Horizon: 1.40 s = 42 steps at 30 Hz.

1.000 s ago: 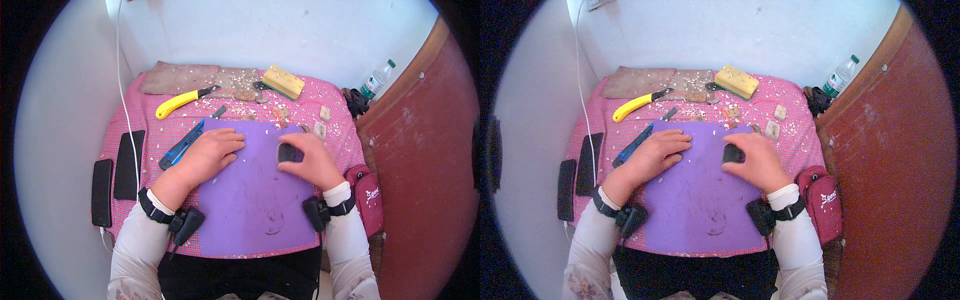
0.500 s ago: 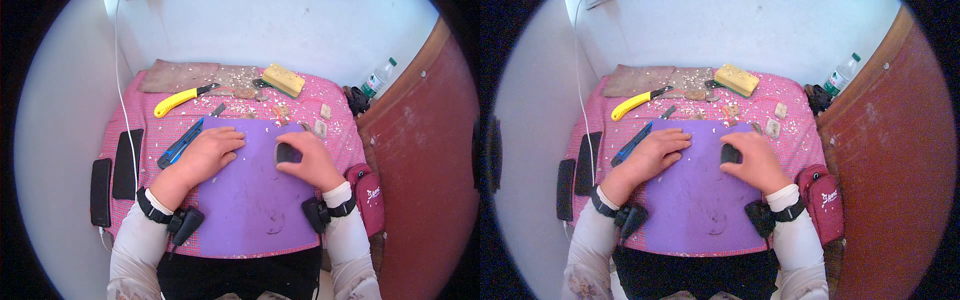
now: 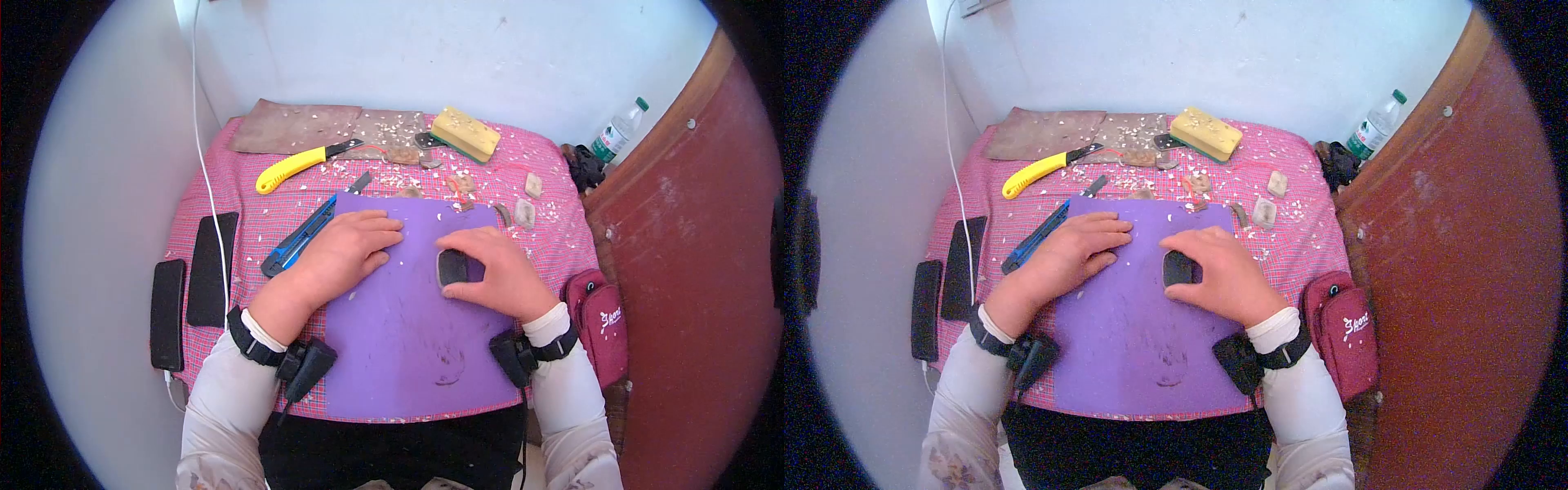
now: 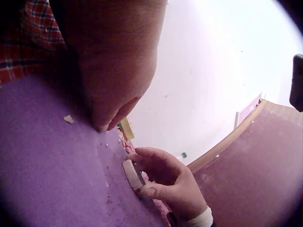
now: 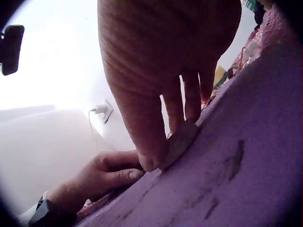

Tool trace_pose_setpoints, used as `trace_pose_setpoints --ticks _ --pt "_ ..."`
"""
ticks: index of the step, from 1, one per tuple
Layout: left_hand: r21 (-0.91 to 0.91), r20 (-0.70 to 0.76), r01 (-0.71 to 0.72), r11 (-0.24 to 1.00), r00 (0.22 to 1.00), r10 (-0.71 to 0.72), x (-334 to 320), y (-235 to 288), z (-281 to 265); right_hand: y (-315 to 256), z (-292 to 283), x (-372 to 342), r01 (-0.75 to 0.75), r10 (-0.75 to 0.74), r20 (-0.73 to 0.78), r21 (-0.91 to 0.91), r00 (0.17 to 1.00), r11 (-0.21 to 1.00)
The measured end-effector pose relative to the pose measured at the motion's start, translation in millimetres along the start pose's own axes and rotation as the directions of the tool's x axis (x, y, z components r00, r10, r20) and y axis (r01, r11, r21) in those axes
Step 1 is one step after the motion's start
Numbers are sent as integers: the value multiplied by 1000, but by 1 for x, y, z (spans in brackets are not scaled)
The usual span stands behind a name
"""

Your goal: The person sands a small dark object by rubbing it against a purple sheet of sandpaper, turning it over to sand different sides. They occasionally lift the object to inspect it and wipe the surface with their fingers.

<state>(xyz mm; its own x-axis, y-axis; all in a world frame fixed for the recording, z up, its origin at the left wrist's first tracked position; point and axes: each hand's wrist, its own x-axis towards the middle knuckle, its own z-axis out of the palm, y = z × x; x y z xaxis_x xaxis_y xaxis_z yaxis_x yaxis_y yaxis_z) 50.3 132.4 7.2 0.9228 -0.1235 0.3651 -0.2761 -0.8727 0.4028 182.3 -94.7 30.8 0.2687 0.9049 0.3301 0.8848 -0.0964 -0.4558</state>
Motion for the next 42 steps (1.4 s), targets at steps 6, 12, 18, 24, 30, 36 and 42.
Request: trace_pose_setpoints --ticks 6,12,18,24,30,36,42 --pt "10 -3 -3 1000 1000 3 0 0 2 10 -10 -3 -136 126 -86 -112 988 984" --pt "50 -37 -40 998 998 42 0 0 3 6 -2 -1 -41 39 -36 -64 999 997" --pt "6 18 1 1000 1000 -1 1 0 -1 1 -5 -1 -91 88 -39 -96 995 991" --pt "9 -5 -3 1000 1000 3 1 1 1 12 -9 -4 -119 107 -95 -132 990 984" --pt "-8 0 -5 1000 1000 5 0 -1 1 -3 -2 2 8 -8 13 2 1000 1000" --pt "-5 -5 -9 1000 1000 9 0 -2 2 5 -7 -2 -118 112 -92 -69 989 991" --pt "-1 -4 -3 1000 1000 3 1 0 3 14 -4 -2 -48 43 -83 -60 996 997"
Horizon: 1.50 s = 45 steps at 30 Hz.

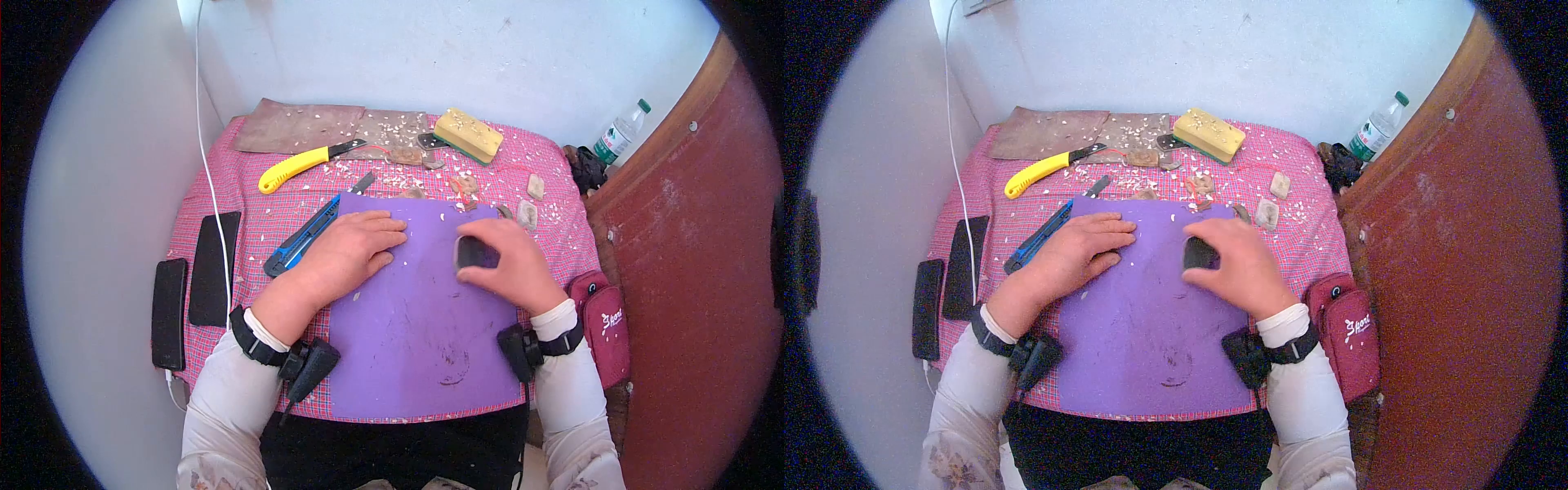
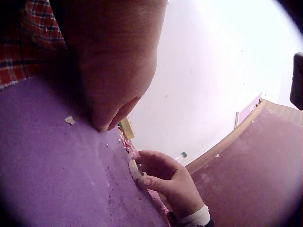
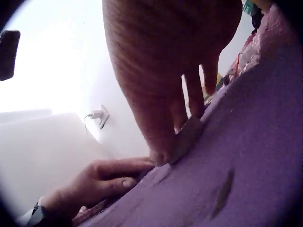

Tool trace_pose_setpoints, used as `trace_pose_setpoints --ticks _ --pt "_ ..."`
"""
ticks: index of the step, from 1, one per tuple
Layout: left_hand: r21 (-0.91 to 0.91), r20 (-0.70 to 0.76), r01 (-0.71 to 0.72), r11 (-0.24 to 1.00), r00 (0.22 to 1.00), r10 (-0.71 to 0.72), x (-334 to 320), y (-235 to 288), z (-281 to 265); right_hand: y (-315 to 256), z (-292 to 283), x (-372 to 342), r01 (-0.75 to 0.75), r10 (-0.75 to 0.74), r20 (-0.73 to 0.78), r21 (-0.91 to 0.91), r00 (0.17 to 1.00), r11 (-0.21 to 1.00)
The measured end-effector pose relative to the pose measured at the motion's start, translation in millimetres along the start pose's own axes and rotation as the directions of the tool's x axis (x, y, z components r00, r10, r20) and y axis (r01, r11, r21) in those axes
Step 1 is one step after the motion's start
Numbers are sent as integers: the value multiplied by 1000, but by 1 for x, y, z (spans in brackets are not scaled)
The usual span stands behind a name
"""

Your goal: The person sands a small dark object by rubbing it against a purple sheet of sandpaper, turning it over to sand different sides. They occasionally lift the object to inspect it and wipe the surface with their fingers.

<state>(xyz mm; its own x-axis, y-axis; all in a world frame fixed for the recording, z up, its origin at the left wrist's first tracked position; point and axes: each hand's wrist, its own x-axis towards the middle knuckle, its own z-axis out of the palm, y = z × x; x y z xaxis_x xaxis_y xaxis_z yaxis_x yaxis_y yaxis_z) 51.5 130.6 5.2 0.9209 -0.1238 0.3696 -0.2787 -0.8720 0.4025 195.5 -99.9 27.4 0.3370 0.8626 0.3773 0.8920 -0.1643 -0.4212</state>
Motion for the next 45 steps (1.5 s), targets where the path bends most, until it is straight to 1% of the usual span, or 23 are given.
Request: trace_pose_setpoints --ticks 1,2,3,5,9,11,13,15,16,17,19,22,23,25,26,27,29,33,35,37,39,43,45 --pt "20 -10 1 1000 1000 -1 0 0 1 3 -3 0 -83 81 -43 -68 996 994" --pt "20 -12 1 1000 1000 -1 0 0 0 3 -4 1 -128 126 -39 -59 991 990" --pt "2 6 -4 1000 1000 4 1 -1 -1 -1 -3 1 -126 123 -42 -59 991 990" --pt "-13 26 -8 1000 1000 8 1 -1 -3 -13 2 2 25 -26 39 29 999 999" --pt "-10 1 -5 1000 1000 5 0 -1 0 -6 1 1 31 -36 61 83 997 996" --pt "-1 -15 -1 1000 1000 1 0 -1 1 6 -3 -1 -117 114 -54 -65 992 991" --pt "-7 15 1 1000 1000 -1 1 -1 -2 -1 -5 0 -127 124 -41 -72 991 989" --pt "6 -12 -21 1000 1000 21 0 -1 -1 -15 -1 1 14 -16 79 28 997 1000" --pt "17 -38 -41 999 998 41 0 -2 0 -16 1 2 54 -61 115 63 991 997" --pt "15 -35 -40 999 999 41 -1 -1 0 -13 1 2 51 -58 116 66 992 997" --pt "11 12 6 1000 1000 -6 0 0 -1 -5 -2 0 -62 62 56 -1 997 998" --pt "6 9 -8 1000 1000 8 0 -2 -1 1 -9 1 -148 148 13 -58 989 987" --pt "9 10 -8 1000 1000 8 0 -2 -1 -3 -8 1 -146 147 10 -57 989 988" --pt "-14 11 0 1000 1000 0 0 -2 -1 -13 0 1 38 -43 98 53 994 998" --pt "-14 13 2 1000 1000 -1 -1 -2 -1 -14 2 3 73 -81 126 65 989 995" --pt "-3 9 3 1000 1000 -3 -1 -1 -1 -12 1 3 70 -78 127 67 989 995" --pt "3 3 2 1000 1000 -2 1 0 0 -3 -3 0 -55 55 39 -16 998 998" --pt "-5 17 0 1000 1000 0 1 0 -2 -2 -6 1 -82 81 -11 -54 997 995" --pt "-12 24 -2 1000 1000 2 1 -1 -3 -13 2 2 64 -72 104 70 992 995" --pt "2 13 -12 1000 1000 12 0 -2 0 -10 2 2 81 -92 115 98 989 992" --pt "10 14 -5 1000 1000 5 1 -1 0 -1 -3 0 -56 56 34 -25 998 998" --pt "3 23 6 1000 1000 -6 0 -1 -2 -7 -3 1 -85 85 25 5 996 996" --pt "5 22 6 1000 1000 -6 0 -2 -1 -17 4 3 87 -99 114 110 989 990"
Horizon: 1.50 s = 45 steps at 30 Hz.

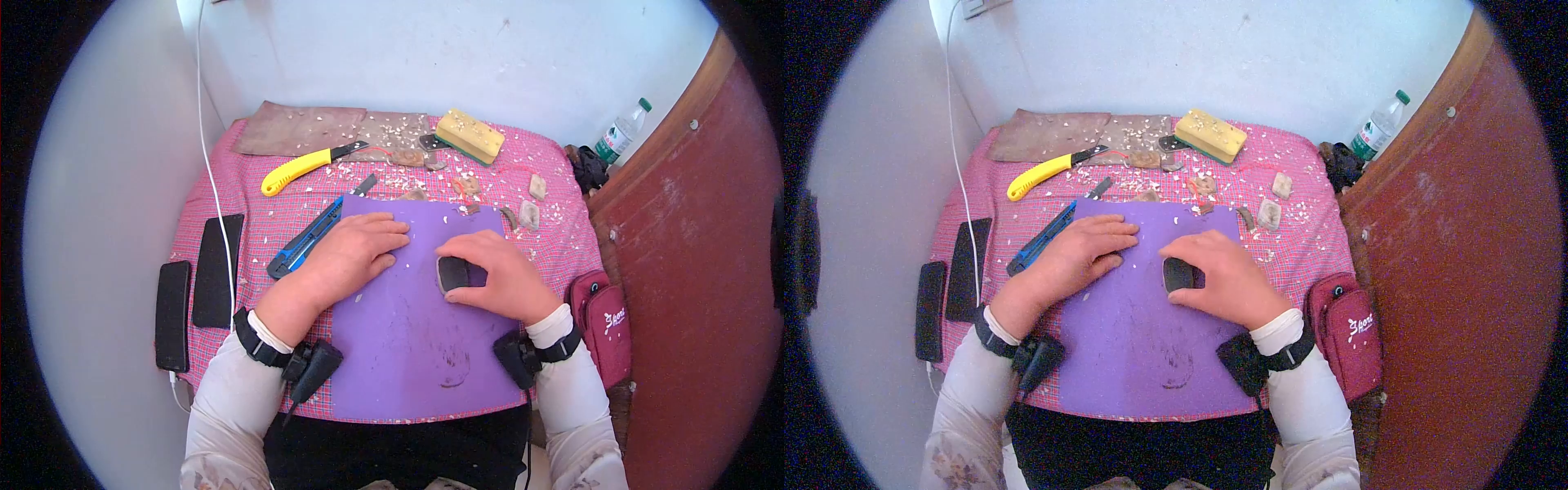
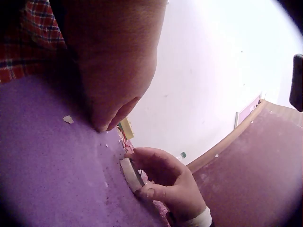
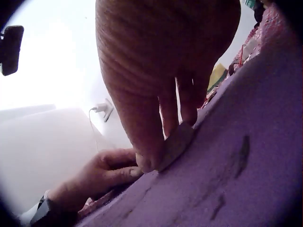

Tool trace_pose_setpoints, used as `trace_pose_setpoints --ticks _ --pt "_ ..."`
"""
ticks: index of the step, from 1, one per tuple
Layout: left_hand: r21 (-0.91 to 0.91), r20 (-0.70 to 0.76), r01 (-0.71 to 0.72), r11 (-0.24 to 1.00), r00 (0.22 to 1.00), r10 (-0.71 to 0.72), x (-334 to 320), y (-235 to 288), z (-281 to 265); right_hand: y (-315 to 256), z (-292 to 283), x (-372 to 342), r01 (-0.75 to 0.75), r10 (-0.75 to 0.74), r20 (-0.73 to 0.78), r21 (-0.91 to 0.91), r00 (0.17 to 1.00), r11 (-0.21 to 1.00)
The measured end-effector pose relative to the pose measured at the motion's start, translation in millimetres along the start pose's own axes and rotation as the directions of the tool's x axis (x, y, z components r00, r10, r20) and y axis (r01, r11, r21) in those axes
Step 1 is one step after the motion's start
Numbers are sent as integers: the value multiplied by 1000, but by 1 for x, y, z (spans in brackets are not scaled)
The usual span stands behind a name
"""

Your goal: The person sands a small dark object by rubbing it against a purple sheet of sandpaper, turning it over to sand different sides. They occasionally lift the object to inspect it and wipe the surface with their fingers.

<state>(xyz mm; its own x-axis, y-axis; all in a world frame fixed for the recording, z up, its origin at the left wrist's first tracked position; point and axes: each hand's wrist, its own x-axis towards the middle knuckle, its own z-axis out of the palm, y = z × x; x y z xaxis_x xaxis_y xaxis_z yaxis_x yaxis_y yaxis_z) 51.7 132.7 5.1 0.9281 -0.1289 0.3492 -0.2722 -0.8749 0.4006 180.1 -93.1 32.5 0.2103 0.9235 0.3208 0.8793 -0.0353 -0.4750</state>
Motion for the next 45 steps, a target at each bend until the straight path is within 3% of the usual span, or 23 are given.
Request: trace_pose_setpoints --ticks 2,5,9,11,12,14,15,21,22,24,25,31,32,35,41,42,44,45 --pt "-4 0 1 1000 1000 -1 0 1 1 6 -2 -1 -14 15 -8 3 1000 1000" --pt "7 -10 5 1000 1000 -5 1 2 0 21 -8 -5 -220 198 -169 -127 966 967" --pt "-5 -7 -10 1000 1000 10 0 2 -2 5 -4 -1 -116 108 -88 -89 990 989" --pt "-10 -6 -10 1000 1000 10 0 1 0 3 -1 0 18 -18 -16 21 1000 1000" --pt "14 -28 -26 1000 999 26 0 -1 3 7 -1 -2 14 -14 -17 21 1000 1000" --pt "36 -57 -42 998 997 44 1 0 3 18 -7 -5 -146 123 -143 -163 982 976" --pt "19 -37 -22 1000 999 23 0 2 1 17 -10 -5 -235 213 -143 -156 966 960" --pt "-1 7 -2 1000 1000 2 0 3 -2 5 1 -1 3 -3 -48 -5 999 1000" --pt "0 4 2 1000 1000 -2 0 3 -1 7 -1 -2 0 -1 -47 -5 999 1000" --pt "23 -30 -18 1000 999 19 1 3 1 15 -8 -4 -180 156 -150 -164 976 970" --pt "50 -61 -35 998 997 38 0 3 1 18 -9 -5 -225 200 -159 -159 967 961" --pt "4 2 14 1000 1000 -14 -1 3 -1 1 3 0 -21 21 -17 -9 1000 1000" --pt "1 3 11 1000 1000 -11 0 3 -1 4 1 -2 -24 24 -17 -10 1000 1000" --pt "5 12 15 1000 1000 -15 1 4 -2 12 -8 -4 -264 246 -122 -156 961 952" --pt "6 9 6 1000 1000 -6 -1 2 -1 1 4 0 -21 21 9 29 1000 999" --pt "15 6 6 1000 1000 -6 0 3 0 4 3 -2 -23 22 10 28 1000 999" --pt "22 -2 7 1000 1000 -7 0 4 0 13 -3 -5 -186 171 -119 -124 978 975" --pt "39 -19 -4 999 1000 5 0 4 0 14 -7 -4 -222 211 -107 -111 972 969"
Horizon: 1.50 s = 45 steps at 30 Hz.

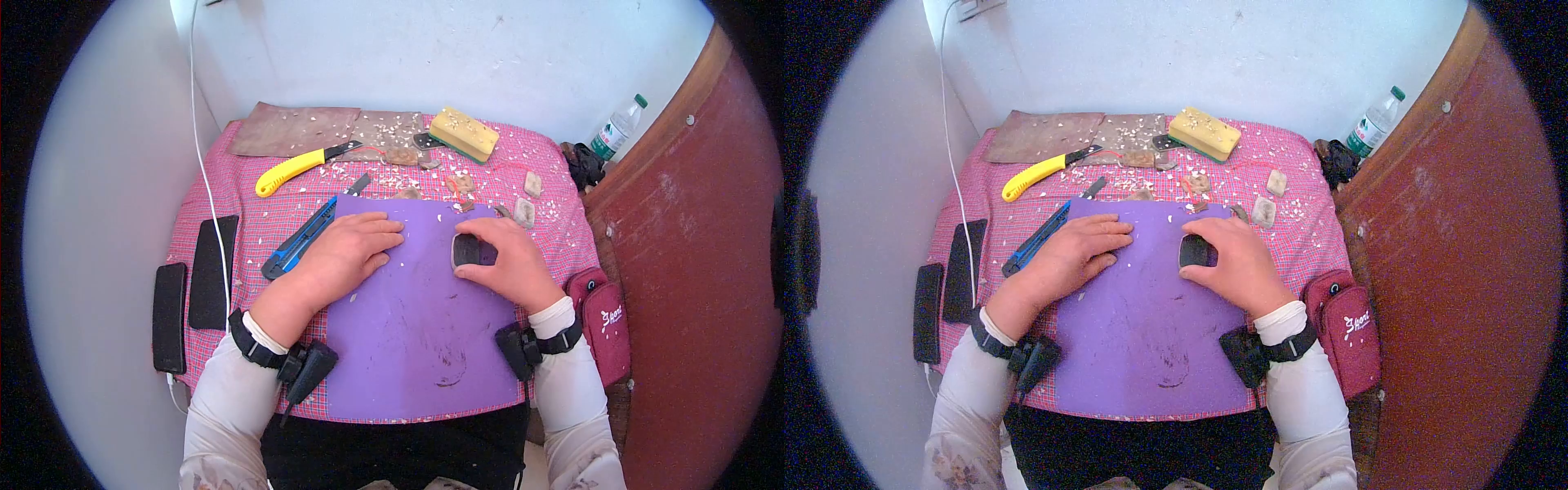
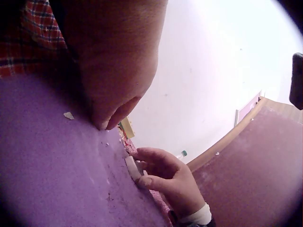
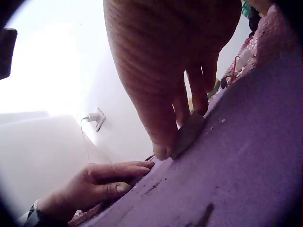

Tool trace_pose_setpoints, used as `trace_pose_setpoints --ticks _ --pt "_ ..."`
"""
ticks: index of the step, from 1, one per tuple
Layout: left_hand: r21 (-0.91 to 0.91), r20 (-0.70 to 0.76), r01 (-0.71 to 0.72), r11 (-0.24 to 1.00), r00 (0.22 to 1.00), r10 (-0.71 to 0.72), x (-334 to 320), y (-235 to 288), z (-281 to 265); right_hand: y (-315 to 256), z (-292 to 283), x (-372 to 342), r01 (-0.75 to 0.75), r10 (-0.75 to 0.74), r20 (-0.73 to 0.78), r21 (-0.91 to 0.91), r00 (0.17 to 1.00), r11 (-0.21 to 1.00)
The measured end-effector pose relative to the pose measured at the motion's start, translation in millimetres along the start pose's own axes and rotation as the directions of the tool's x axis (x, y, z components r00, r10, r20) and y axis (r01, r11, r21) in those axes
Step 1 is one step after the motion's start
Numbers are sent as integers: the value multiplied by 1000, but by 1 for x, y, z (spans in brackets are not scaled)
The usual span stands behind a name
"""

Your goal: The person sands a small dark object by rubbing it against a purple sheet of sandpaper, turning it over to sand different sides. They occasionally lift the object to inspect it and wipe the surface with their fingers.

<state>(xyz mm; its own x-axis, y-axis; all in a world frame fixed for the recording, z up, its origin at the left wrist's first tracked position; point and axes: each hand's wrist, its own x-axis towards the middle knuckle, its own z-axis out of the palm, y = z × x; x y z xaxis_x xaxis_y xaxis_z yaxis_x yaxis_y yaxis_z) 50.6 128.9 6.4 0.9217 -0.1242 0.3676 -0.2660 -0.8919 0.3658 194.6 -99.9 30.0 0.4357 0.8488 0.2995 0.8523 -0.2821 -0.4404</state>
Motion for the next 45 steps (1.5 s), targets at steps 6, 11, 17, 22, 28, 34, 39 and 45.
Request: trace_pose_setpoints --ticks 6,11,17,22,28,34,39,45 --pt "16 -27 -18 1000 999 18 -1 -2 2 -13 8 0 190 -204 82 151 976 970" --pt "29 -45 -17 999 999 18 -1 -1 3 -1 2 0 20 -20 -14 2 1000 1000" --pt "-9 -41 -23 1000 999 23 0 -3 4 -12 1 -2 76 -89 87 150 992 986" --pt "-26 -14 5 1000 1000 -5 0 -3 1 -14 0 -2 52 -54 56 46 997 998" --pt "14 -40 -16 1000 999 17 1 -3 4 -6 -1 -3 21 -21 21 17 1000 1000" --pt "3 -34 -21 1000 999 21 0 -2 0 -13 -2 -4 125 -127 56 40 990 991" --pt "-32 -30 -30 999 999 29 1 -7 4 1 0 -3 85 -85 19 19 996 996" --pt "-78 -35 -46 996 998 44 2 -11 3 -6 -13 -6 -285 322 83 702 943 653"
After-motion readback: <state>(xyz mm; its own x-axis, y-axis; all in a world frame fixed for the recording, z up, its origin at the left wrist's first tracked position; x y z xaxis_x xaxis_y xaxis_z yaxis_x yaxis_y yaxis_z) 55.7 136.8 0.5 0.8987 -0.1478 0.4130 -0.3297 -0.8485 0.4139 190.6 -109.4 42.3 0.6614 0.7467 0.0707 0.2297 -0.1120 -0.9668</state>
